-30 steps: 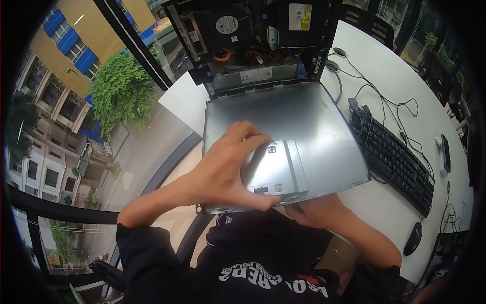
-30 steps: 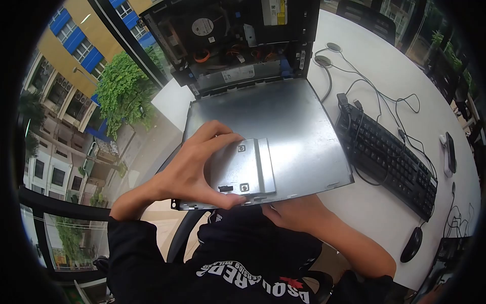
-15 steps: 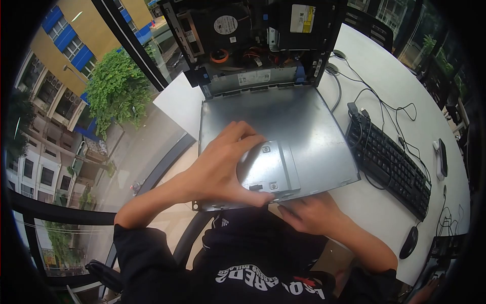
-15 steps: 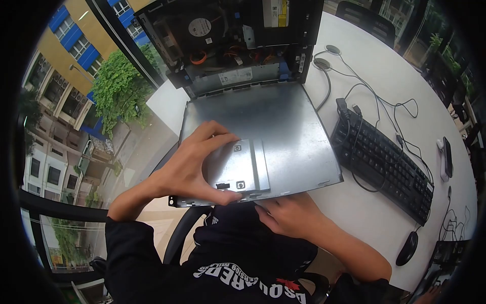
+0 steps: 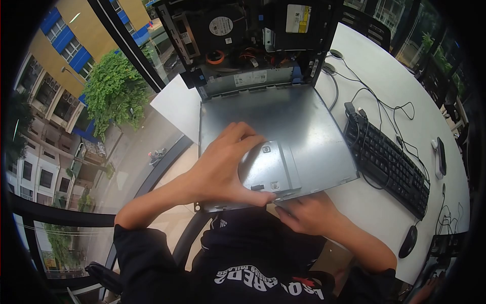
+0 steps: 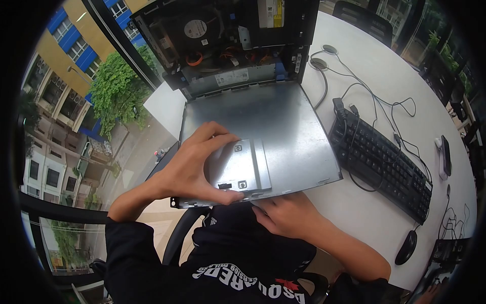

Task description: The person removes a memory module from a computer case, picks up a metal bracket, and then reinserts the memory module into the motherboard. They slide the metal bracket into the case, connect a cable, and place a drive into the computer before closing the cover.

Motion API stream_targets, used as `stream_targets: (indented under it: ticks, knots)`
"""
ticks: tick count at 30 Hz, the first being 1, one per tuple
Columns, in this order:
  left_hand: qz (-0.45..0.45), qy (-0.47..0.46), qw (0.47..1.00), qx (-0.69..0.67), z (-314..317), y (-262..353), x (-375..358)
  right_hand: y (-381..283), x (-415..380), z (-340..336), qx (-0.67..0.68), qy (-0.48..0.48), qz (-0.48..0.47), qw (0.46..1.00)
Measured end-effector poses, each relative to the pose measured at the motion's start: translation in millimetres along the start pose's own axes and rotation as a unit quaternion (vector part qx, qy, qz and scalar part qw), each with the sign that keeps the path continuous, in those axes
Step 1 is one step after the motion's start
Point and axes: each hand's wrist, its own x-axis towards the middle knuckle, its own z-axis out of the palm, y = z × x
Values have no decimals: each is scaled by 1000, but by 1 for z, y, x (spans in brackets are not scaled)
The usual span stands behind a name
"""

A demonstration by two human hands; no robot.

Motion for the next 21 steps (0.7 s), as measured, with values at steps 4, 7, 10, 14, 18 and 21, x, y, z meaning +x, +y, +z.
stream_targets:
  ticks: [4,7,10,14,18,21]
  knots:
    - [6,8,1000,-4,0,-1,1,-1,0,0,10,-8,9,1000]
    - [-5,-6,1000,2,-3,1,2,-2,2,-2,10,2,3,1000]
    - [-14,-27,999,15,-5,4,3,-1,3,-4,11,7,-6,1000]
    - [-9,-24,999,23,-9,5,7,-2,1,-6,23,77,-13,997]
    - [-13,-25,1000,5,-26,8,17,-2,-1,-5,11,117,-77,990]
    - [-17,-28,999,-22,-38,10,23,-10,4,-21,-63,133,-159,976]
